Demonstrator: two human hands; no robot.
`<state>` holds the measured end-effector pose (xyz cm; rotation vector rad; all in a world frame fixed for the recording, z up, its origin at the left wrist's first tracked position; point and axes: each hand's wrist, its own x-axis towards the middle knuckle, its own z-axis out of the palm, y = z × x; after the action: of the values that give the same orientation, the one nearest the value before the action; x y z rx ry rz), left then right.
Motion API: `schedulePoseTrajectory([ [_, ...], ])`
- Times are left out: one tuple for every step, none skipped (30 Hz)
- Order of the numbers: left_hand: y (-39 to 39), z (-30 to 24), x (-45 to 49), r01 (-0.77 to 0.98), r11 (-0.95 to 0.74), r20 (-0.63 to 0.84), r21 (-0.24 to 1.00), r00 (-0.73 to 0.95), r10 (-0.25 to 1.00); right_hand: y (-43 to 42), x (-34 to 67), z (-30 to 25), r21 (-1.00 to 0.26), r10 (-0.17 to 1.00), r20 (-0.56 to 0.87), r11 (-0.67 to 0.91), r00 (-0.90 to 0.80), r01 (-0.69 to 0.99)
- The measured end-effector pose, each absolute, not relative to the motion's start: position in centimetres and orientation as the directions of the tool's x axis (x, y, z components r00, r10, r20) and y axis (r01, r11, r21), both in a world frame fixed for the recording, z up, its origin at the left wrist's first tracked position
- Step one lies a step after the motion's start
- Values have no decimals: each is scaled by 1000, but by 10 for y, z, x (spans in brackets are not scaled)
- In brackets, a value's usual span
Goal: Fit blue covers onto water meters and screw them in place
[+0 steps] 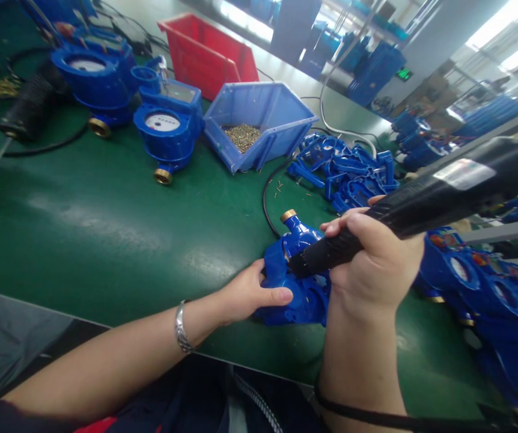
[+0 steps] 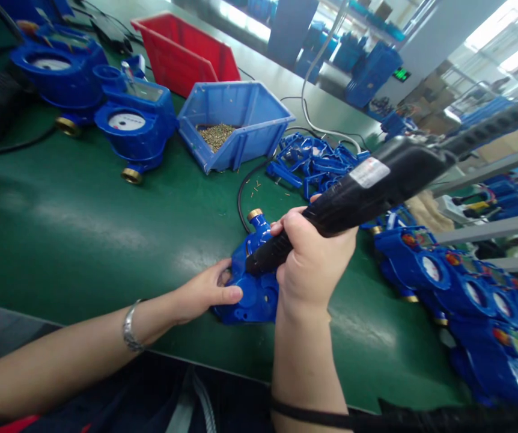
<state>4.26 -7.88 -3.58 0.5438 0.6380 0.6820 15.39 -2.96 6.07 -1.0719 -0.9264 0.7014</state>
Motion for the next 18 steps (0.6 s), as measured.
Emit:
schedulePoseTrajectory([
  [-79, -36, 43, -401, 654, -349, 641, 607, 714, -30, 154, 60, -940, 844, 287, 339, 453, -36],
  [-80, -37, 42, -403, 653, -346, 641, 608, 714, -30, 154, 60, -940, 844, 290, 339, 451, -29],
  [-80, -37, 42, -405, 653, -342, 640, 611, 714, -30, 154, 59, -941, 844, 291, 338, 451, -24],
  [-80, -37, 42, -409, 652, -338, 638, 612, 715, -30, 154, 58, -941, 844, 292, 337, 451, -22],
  [-80, -37, 41, -412, 653, -337, 635, 613, 715, -30, 153, 58, -941, 844, 293, 339, 450, -22],
  [-80, -37, 41, -416, 654, -335, 632, 614, 715, -31, 153, 57, -939, 844, 297, 342, 447, -23],
  [-80, -37, 41, -420, 654, -332, 630, 615, 715, -31, 153, 57, -937, 843, 302, 349, 444, -25],
  [-80, -36, 41, -422, 655, -331, 627, 617, 714, -31, 153, 56, -935, 843, 305, 353, 442, -29],
  [-80, -36, 42, -420, 657, -335, 626, 616, 713, -31, 153, 56, -934, 844, 305, 355, 441, -33],
  [-79, -35, 42, -415, 658, -340, 628, 615, 712, -31, 152, 56, -934, 845, 304, 356, 441, -36],
  [-79, -35, 43, -409, 660, -345, 630, 615, 710, -32, 152, 56, -934, 844, 304, 356, 442, -38],
  [-79, -34, 43, -402, 660, -347, 635, 614, 709, -32, 152, 56, -934, 843, 304, 356, 443, -38],
  [-78, -34, 43, -395, 657, -349, 642, 612, 709, -32, 152, 56, -933, 843, 306, 358, 443, -36],
  [-78, -33, 43, -388, 653, -352, 650, 608, 712, -32, 152, 55, -933, 843, 307, 357, 441, -33],
  [-77, -32, 42, -378, 652, -358, 657, 605, 712, -32, 152, 55, -933, 844, 310, 358, 439, -29],
  [-77, -31, 41, -365, 653, -366, 664, 603, 709, -31, 152, 54, -934, 845, 310, 357, 435, -27],
  [-76, -30, 40, -350, 656, -376, 668, 602, 704, -31, 152, 54, -934, 847, 312, 357, 430, -26],
  [-75, -28, 39, -335, 661, -386, 671, 604, 698, -30, 152, 53, -934, 851, 314, 357, 420, -26],
])
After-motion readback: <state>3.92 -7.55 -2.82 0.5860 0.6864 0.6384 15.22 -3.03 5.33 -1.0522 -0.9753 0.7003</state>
